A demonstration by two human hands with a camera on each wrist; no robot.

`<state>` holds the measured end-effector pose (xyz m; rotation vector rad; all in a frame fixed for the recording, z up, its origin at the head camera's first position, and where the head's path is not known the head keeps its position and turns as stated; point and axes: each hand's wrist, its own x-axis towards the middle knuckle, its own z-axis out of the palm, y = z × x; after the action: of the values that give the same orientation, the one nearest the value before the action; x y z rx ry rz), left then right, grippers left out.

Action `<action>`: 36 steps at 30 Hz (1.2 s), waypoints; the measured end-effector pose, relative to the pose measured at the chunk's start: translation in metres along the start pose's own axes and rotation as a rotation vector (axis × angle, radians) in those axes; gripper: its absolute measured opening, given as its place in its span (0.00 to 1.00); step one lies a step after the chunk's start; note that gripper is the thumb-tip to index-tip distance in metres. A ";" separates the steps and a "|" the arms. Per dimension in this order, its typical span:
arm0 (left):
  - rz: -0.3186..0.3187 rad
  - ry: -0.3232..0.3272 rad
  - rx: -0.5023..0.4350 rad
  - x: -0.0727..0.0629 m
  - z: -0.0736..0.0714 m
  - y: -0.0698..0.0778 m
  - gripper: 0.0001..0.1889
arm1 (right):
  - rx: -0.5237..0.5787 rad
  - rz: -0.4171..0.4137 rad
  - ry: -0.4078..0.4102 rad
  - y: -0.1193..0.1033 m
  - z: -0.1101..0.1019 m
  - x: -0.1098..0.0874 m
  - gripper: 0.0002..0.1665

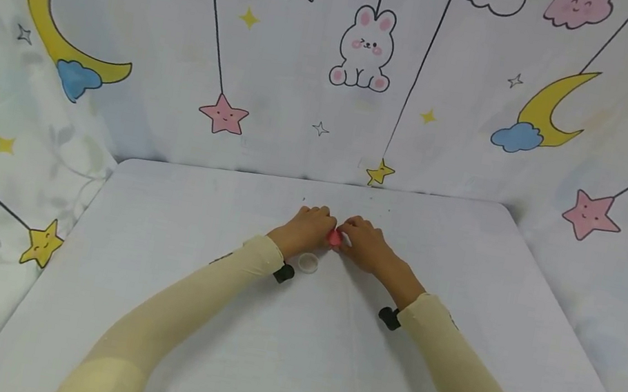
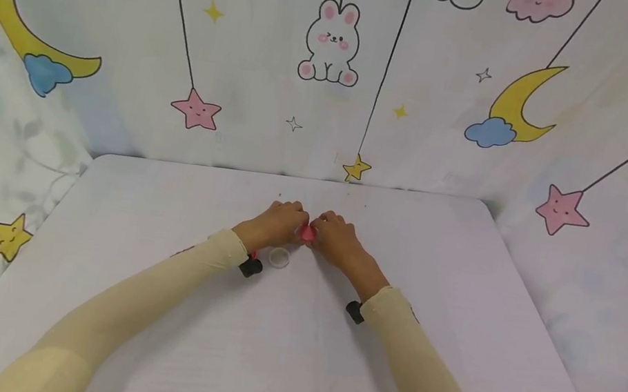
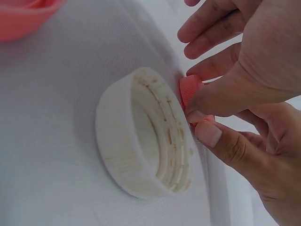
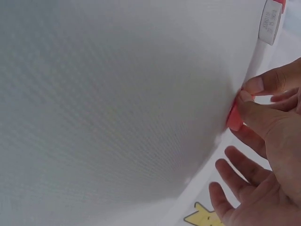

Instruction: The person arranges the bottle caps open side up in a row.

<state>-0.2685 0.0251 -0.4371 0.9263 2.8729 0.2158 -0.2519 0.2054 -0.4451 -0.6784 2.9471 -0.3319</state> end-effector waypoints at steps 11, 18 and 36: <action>-0.030 -0.020 -0.056 -0.005 -0.003 -0.004 0.21 | 0.109 0.064 -0.022 0.001 -0.013 -0.009 0.21; 0.031 0.054 -0.103 -0.006 0.000 -0.003 0.25 | 0.183 0.079 0.009 0.002 -0.018 -0.015 0.24; 0.093 0.097 -0.072 -0.011 0.001 0.003 0.21 | 0.284 0.091 -0.033 -0.001 -0.021 -0.025 0.24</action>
<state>-0.2578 0.0218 -0.4372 1.0650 2.8900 0.3810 -0.2322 0.2198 -0.4233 -0.5048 2.8075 -0.7048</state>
